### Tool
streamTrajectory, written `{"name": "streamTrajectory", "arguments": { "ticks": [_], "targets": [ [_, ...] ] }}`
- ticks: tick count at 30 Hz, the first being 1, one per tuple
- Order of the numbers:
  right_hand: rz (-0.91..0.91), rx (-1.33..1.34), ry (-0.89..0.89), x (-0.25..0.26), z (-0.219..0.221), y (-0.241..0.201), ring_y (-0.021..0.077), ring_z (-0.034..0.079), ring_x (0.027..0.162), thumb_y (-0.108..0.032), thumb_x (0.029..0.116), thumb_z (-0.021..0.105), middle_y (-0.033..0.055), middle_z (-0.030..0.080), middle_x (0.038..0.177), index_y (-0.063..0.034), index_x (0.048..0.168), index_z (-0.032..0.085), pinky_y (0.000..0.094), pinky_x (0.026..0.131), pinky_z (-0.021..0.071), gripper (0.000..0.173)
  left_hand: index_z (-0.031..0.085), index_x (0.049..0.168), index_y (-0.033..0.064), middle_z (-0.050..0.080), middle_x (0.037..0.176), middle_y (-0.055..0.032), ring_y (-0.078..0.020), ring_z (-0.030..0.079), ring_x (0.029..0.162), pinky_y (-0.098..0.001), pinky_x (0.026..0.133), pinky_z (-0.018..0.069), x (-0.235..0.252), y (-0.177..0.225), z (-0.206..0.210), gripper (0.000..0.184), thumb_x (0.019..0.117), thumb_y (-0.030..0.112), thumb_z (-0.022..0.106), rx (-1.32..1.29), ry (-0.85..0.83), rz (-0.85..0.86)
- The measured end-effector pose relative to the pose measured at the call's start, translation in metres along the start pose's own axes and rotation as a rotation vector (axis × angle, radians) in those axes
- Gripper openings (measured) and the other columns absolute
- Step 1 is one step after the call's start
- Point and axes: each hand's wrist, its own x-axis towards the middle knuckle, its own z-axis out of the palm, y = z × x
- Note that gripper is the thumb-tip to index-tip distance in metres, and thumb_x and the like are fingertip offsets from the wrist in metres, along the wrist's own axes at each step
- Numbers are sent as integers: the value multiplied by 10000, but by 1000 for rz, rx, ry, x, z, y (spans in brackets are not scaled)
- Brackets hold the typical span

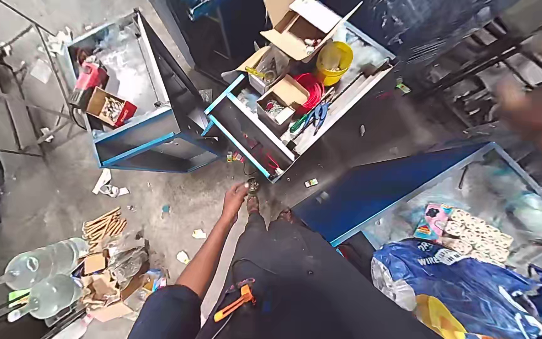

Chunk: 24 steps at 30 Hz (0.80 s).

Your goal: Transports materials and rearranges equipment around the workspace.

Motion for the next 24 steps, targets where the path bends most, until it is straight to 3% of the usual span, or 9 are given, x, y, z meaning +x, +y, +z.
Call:
{"name": "streamTrajectory", "arguments": {
  "ticks": [2, 5, 6, 8, 10, 12, 15, 19, 24],
  "targets": [
    [-231, -79, -175, -45, 45, -49, 571, 566, 1237, -259, 1002, 614, 320, 604, 1342, -105, 1457, 560, 765, 980, 433, 483, 558, 1424, 71, 697, 1255, -149, -291, 700, 1082, -488, 896, 592, 32, 20, 2, 549, 1019, 438, 610, -66, 51, 37],
    [-273, 4, -346, -125, 138, -72, 420, 650, 1193, -332, 1001, 649, 176, 686, 1294, -179, 1385, 658, 674, 974, 503, 413, 405, 1529, 130, 626, 1318, -155, -288, 656, 1082, -496, 878, 569, 77, 47, 7, 722, 1002, 607, 533, -150, 165, 120],
    [-201, 36, -419, -152, 162, -81, 367, 655, 1218, -384, 1018, 614, 122, 690, 1325, -216, 1398, 652, 645, 997, 512, 417, 376, 1546, 132, 616, 1342, -153, -272, 645, 1108, -482, 896, 557, 91, 54, 6, 694, 1026, 574, 498, -141, 235, 175],
    [-69, 121, -500, -204, 191, -108, 302, 669, 1216, -398, 1022, 597, 62, 706, 1321, -234, 1376, 673, 608, 1007, 528, 397, 364, 1543, 41, 574, 1436, -170, -256, 593, 1276, -447, 1043, 515, 120, 76, -8, 578, 1045, 303, 497, 22, 374, 318],
    [11, 203, -513, -247, 205, -137, 238, 689, 1188, -376, 1019, 595, 28, 729, 1276, -222, 1335, 703, 552, 1015, 551, 368, 378, 1530, -5, 504, 1498, -204, -303, 496, 1388, -460, 1144, 436, 160, 99, -39, 656, 920, 111, 588, 378, 487, 459],
    [66, 246, -537, -276, 208, -157, 195, 703, 1159, -367, 1019, 569, 6, 745, 1239, -218, 1322, 714, 508, 1010, 564, 367, 337, 1577, 31, 501, 1508, -212, -353, 474, 1410, -526, 1159, 401, 201, 130, -72, 809, 827, 72, 637, 753, 468, 462],
    [119, 261, -592, -302, 207, -169, 165, 712, 1130, -376, 1015, 554, -7, 745, 1231, -221, 1341, 699, 488, 996, 575, 389, 236, 1623, 81, 578, 1421, -221, -419, 591, 1277, -635, 1015, 499, 260, 159, -104, 977, 794, 114, 751, 1081, 225, 269],
    [200, 289, -664, -317, 198, -181, 187, 720, 1114, -315, 1004, 600, 32, 748, 1224, -173, 1357, 685, 494, 988, 581, 390, 627, 1315, 55, 626, 1333, -242, -442, 606, 1237, -661, 969, 506, 303, 169, -126, 455, 895, 197, 728, 1213, -21, 250],
    [340, 374, -797, -330, 186, -193, 246, 713, 1143, -248, 1037, 604, 152, 723, 1258, -30, 1409, 609, 451, 1017, 569, 431, 635, 1332, 65, 634, 1342, -202, -400, 610, 1244, -628, 975, 523, 338, 161, -129, 522, 831, 138, 759, 1258, -88, 343]
  ]
}}
